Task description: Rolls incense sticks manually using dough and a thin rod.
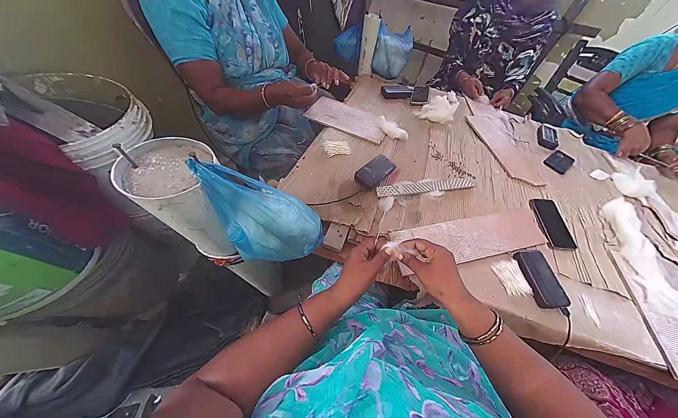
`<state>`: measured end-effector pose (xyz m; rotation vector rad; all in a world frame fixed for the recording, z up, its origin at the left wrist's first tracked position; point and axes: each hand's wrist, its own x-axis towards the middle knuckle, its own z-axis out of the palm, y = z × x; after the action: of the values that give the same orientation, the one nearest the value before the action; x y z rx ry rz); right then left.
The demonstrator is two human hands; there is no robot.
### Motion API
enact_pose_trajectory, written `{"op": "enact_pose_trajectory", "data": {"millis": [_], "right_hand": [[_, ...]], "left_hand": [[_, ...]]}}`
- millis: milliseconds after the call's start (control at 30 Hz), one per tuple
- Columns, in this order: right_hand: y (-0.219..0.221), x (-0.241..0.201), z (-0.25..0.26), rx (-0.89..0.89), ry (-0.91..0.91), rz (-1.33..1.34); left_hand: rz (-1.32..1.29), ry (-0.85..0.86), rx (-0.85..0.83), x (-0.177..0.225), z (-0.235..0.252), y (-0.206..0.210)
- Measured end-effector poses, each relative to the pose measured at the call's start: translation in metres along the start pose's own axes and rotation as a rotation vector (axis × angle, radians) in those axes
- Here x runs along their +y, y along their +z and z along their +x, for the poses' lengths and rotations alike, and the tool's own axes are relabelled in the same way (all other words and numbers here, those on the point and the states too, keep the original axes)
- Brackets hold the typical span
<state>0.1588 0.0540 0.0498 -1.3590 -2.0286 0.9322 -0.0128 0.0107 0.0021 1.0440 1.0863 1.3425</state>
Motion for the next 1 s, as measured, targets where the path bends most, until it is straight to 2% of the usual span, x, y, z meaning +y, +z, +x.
{"op": "enact_pose_trajectory", "data": {"millis": [133,333,467,567,700,800,900,1000], "right_hand": [[-0.005,0.006,0.001,0.042,0.072,0.177],[-0.025,0.017,0.009,0.226,0.211,0.540],[-0.038,0.025,0.012,0.239,0.277,0.657],[-0.044,0.036,0.006,0.232,0.231,0.634],[-0.053,0.056,-0.004,0.264,0.194,0.562],[-0.058,0.070,-0.008,0.320,0.221,0.549],[-0.061,0.077,-0.008,0.356,0.253,0.589],[-0.059,0.073,-0.003,0.348,0.268,0.660]], "left_hand": [[-0.069,-0.061,0.079,0.004,0.001,0.002],[-0.079,-0.116,0.235,0.004,0.026,0.004],[0.284,-0.111,0.182,-0.001,0.081,0.009],[0.593,-0.100,0.118,-0.001,0.127,0.014],[0.858,-0.130,0.118,-0.007,0.161,0.017],[0.934,-0.131,0.189,-0.013,0.164,0.016],[0.835,-0.014,0.248,-0.017,0.149,0.021],[0.764,0.077,0.199,-0.007,0.122,0.035]]}}
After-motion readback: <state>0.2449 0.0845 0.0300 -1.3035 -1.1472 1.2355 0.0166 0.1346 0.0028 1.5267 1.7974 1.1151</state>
